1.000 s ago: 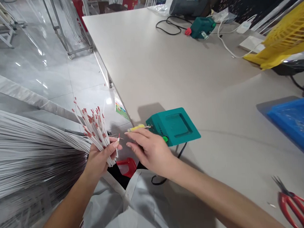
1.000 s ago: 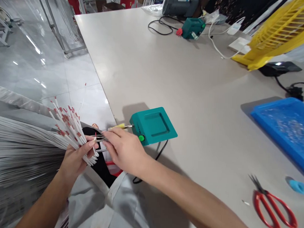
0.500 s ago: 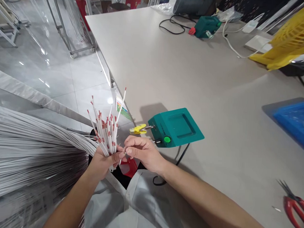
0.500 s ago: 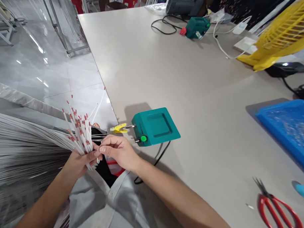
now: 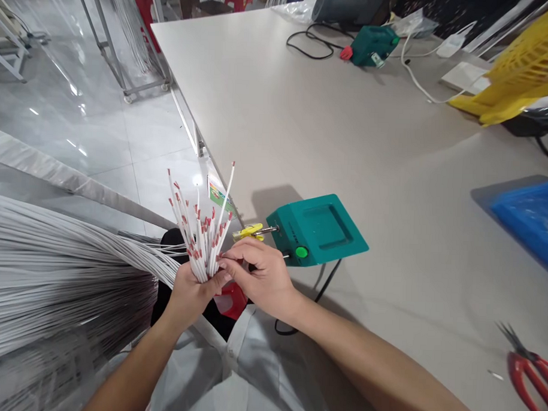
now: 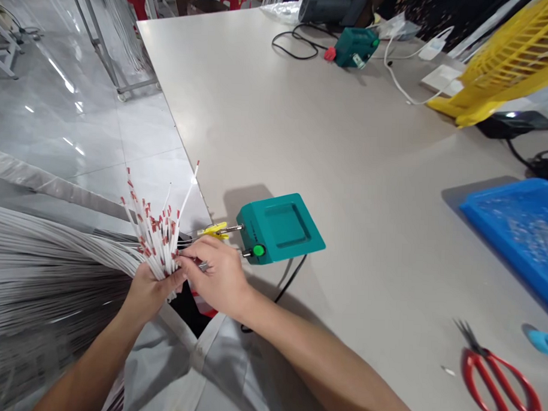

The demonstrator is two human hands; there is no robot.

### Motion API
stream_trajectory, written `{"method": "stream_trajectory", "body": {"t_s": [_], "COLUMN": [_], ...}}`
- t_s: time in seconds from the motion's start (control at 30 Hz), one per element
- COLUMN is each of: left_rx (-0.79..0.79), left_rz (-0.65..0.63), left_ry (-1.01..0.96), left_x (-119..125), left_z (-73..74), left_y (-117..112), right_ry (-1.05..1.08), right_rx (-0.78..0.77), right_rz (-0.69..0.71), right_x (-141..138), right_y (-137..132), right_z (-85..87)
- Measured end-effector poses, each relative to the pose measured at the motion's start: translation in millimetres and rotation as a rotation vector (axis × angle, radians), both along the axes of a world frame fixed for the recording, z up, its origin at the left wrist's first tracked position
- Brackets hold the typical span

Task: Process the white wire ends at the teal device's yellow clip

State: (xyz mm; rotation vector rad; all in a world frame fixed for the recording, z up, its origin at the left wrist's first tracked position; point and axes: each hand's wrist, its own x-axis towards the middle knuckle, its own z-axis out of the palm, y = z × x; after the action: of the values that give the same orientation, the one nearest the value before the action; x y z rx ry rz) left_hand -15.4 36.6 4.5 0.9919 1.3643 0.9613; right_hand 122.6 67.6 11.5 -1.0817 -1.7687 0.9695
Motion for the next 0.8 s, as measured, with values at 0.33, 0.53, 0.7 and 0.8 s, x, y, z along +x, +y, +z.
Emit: {"method": "stream_trajectory", "body": {"t_s": [0.33,0.53,0.7,0.8], "left_rx": [0.015,-0.024,-0.052,0.015], "left_rz": [0.009,0.016,0.356,0.441], "left_ry": [-0.011,-0.084,-0.244,-0.209], "left_x": [1,0,-3,-5], "left_z": [-0.3,-3.6,-12.2,-8.5], "left_y": [1,0,-1,1], "right_ry": [-0.004,0.050,0.099,0.090], "right_rx": [-0.081,-0.075,-0.126,-0.141], "right_rz": [0.071,0.010,0.026,0.081], "right_x": [4,3,4,5], "right_y": [3,3,4,4], "right_z": [-2.2,-7.7,-7.2,-6.6]}}
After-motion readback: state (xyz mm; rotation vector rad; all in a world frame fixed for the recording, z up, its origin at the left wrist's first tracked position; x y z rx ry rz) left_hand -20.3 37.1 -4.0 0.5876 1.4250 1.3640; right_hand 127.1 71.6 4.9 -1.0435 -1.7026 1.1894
